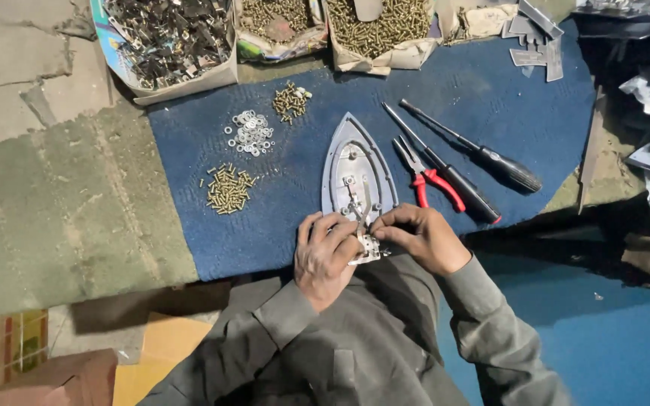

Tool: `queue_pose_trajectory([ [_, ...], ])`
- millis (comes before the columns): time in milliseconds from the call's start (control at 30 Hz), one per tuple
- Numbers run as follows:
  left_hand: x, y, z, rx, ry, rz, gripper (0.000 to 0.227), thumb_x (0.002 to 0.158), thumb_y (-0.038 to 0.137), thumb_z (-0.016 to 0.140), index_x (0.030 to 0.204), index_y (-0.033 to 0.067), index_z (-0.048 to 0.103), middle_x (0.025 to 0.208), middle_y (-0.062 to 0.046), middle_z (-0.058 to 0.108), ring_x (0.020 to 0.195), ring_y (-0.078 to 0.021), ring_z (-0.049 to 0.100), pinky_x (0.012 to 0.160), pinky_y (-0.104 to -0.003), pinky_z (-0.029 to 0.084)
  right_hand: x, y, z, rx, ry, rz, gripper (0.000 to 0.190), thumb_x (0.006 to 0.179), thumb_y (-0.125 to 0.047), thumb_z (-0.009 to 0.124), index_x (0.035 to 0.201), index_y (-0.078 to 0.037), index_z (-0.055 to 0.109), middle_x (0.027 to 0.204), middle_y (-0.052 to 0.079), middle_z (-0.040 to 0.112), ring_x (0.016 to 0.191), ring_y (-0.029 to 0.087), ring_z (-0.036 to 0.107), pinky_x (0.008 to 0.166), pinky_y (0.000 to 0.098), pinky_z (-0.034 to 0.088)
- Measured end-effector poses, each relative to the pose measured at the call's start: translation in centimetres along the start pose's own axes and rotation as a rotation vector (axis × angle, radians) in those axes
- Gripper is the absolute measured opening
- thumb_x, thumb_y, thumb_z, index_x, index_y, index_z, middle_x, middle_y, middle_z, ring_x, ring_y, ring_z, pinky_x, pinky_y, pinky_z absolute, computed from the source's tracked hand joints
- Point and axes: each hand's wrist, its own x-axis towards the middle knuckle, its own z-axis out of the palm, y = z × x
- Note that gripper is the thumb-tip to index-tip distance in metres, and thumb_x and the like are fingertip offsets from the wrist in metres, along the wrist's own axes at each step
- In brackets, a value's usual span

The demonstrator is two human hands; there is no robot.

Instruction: The person assembles a metal electrical component, likely an iron soleplate, by inserting screws and washers and tightening them with a screwdriver. They use pliers to adjust internal parts and a hammer to tap components into place. The work is performed on a blue mat on a cluttered workbench with piles of screws and washers nearby.

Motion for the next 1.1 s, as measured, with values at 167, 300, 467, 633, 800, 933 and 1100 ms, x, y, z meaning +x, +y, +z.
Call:
queue_pose_trajectory([
  [167,-0.2,-0.2,0.3,0.000,0.002,-0.004,0.020,0.085,0.008,0.078,0.082,0.0134,0.060,0.099,-0.004,0.068,0.104,-0.0288,0.064,0.101,-0.059,0.046,0.4,-0.7,-0.2,-0.305,-0.067,-0.101,0.015,0.090,-0.030,0.076,0.098,-0.018,0.080,0.089,0.012,0.074,0.089,0.035,0.073,0.081,0.0448,0.059],
  [300,-0.7,-0.5,1.1,0.004,0.007,0.007,0.020,0.084,0.007,0.078,0.080,0.0137,0.059,0.100,-0.005,0.068,0.104,-0.0293,0.064,0.100,-0.060,0.046,1.2,0.1,0.3,-0.480,-0.096,-0.102,0.016,0.091,-0.035,0.073,0.094,-0.019,0.076,0.090,0.011,0.072,0.090,0.040,0.071,0.076,0.0480,0.059],
  [467,0.1,0.0,0.6,-0.010,0.072,0.020,0.020,0.086,0.004,0.075,0.079,0.0116,0.058,0.098,-0.008,0.068,0.101,-0.0318,0.065,0.098,-0.059,0.049,2.2,1.0,0.2,-0.446,-0.108,0.041,0.040,0.083,-0.033,0.083,0.110,-0.017,0.059,0.096,0.017,0.075,0.102,0.044,0.072,0.084,0.0549,0.057],
  [633,0.1,-0.1,1.1,-0.007,0.091,0.030,0.020,0.086,0.005,0.077,0.080,0.0110,0.059,0.097,-0.009,0.068,0.099,-0.0324,0.066,0.098,-0.059,0.049,-0.3,1.2,-3.5,-0.159,0.286,-0.135,0.034,0.086,-0.024,0.084,0.111,-0.014,0.064,0.088,0.012,0.075,0.088,0.036,0.074,0.083,0.0492,0.056],
  [800,-0.1,-0.3,0.7,-0.004,0.075,0.050,0.020,0.087,0.006,0.077,0.081,0.0108,0.059,0.096,-0.008,0.067,0.099,-0.0324,0.064,0.098,-0.059,0.049,-3.3,11.9,-6.4,-0.788,0.873,-0.232,0.047,0.088,-0.031,0.086,0.127,-0.019,0.062,0.110,0.006,0.058,0.101,0.035,0.064,0.082,0.0527,0.055],
  [933,0.7,0.3,-0.4,0.010,0.034,0.052,0.025,0.081,0.001,0.082,0.082,0.0102,0.058,0.101,-0.007,0.067,0.101,-0.0313,0.063,0.094,-0.054,0.048,-6.6,8.5,-7.9,-0.521,0.815,-0.407,0.041,0.093,-0.012,0.080,0.130,-0.004,0.062,0.116,0.018,0.063,0.108,0.036,0.064,0.093,0.0475,0.055],
  [1100,0.8,0.5,-0.9,-0.008,-0.014,0.039,0.021,0.083,0.000,0.080,0.091,0.0065,0.061,0.106,-0.006,0.067,0.103,-0.0313,0.060,0.092,-0.052,0.047,-6.2,1.2,-8.7,-0.016,1.024,-0.709,0.042,0.108,-0.023,0.073,0.135,-0.001,0.051,0.124,0.018,0.048,0.096,0.026,0.055,0.087,0.0358,0.051],
])
